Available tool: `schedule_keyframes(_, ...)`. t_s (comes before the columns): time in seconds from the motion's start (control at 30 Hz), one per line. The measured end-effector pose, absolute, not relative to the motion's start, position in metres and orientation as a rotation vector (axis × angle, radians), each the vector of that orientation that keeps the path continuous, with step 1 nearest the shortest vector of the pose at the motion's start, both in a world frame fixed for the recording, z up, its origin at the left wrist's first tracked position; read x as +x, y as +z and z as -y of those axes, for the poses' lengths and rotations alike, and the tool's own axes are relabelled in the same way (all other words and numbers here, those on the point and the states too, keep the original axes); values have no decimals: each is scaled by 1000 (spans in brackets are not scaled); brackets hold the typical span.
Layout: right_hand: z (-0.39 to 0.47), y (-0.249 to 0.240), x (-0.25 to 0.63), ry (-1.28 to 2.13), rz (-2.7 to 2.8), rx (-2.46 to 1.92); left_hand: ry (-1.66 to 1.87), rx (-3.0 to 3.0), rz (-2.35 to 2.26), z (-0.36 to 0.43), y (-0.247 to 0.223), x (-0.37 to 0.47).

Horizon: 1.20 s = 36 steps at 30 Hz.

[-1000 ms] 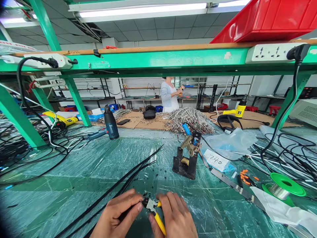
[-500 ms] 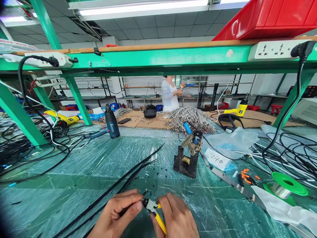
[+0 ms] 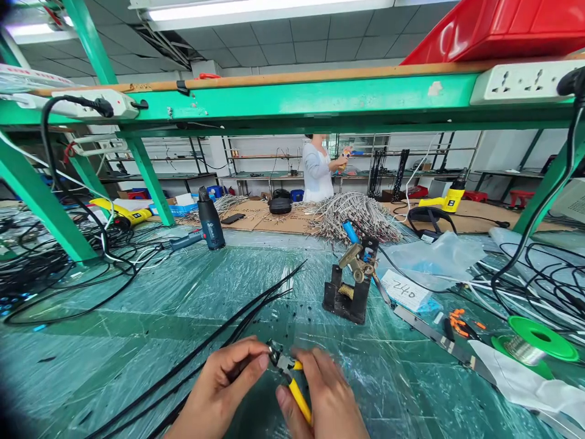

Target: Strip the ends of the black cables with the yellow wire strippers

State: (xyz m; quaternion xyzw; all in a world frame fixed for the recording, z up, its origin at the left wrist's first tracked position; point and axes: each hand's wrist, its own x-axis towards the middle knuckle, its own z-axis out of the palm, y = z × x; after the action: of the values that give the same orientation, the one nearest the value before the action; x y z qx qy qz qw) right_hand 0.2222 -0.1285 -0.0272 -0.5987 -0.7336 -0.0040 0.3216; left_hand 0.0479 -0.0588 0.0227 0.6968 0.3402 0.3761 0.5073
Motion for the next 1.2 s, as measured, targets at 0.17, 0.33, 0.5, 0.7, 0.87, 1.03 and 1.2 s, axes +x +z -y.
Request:
schedule_keyframes(0.17,134,-26,222,112,1875,-1651,974,1411,-918,50,25,42)
schedule_keyframes(0.33,133,-23,224,9,1871,-1598,952,1527,-868,51,26,44)
schedule_keyframes(0.5,132,-19,222,-177,1905,-1538,943,1819,-827,58,26,49)
schedule_keyframes(0.7,129,-17,222,-359,1882,-1528,934,1957,-844,59,19,49)
schedule_keyframes(0.87,128,-20,222,-475,1872,-1539,929,2019,-842,60,18,49)
schedule_keyframes(1.03,126,-27,217,-522,1813,-1582,920,1939,-835,63,18,50)
schedule_keyframes(1.2,124,-34,209,-502,1697,-1627,943,1833,-886,68,19,51)
